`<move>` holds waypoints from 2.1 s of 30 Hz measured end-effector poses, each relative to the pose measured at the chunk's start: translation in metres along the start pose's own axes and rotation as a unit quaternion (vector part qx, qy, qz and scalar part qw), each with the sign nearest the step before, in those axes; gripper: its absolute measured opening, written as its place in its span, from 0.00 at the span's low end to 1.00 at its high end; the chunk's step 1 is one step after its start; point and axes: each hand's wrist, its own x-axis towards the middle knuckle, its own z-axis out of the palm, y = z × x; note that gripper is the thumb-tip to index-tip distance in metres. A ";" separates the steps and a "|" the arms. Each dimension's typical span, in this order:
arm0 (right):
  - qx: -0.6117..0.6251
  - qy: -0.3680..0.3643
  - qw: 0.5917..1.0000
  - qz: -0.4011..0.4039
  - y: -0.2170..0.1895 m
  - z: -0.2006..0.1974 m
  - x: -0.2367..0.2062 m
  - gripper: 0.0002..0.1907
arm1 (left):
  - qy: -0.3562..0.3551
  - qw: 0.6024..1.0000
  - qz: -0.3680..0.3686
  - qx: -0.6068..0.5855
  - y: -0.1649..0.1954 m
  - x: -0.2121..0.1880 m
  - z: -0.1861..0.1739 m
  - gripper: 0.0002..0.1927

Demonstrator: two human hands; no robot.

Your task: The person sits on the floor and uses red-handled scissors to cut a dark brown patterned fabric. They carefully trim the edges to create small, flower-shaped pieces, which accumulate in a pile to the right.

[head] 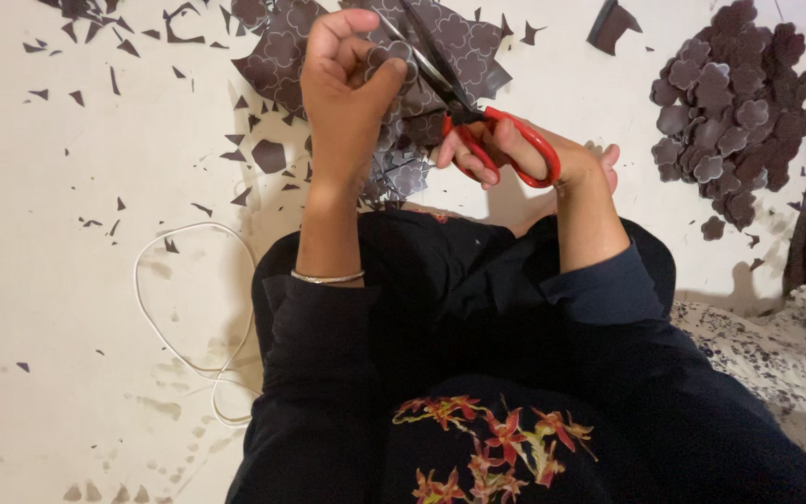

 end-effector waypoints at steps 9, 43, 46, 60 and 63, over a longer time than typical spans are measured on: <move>-0.040 0.033 0.998 0.041 0.005 0.000 0.005 0.54 | -0.005 1.000 0.000 0.012 -0.001 -0.001 0.000 0.20; -0.020 0.363 0.931 0.001 0.028 0.012 0.018 0.17 | -0.038 0.992 -0.116 -0.032 -0.021 -0.001 0.008 0.14; 0.006 0.362 0.932 -0.019 0.028 0.010 0.017 0.13 | -0.062 0.991 -0.118 -0.010 -0.019 -0.002 0.009 0.15; -0.048 0.263 0.963 0.019 0.027 0.013 0.019 0.34 | 0.062 0.993 -0.097 -0.030 -0.017 0.002 0.015 0.11; -0.036 0.266 0.960 0.079 0.027 0.018 0.019 0.34 | 0.084 0.991 -0.084 -0.054 -0.017 0.003 0.015 0.10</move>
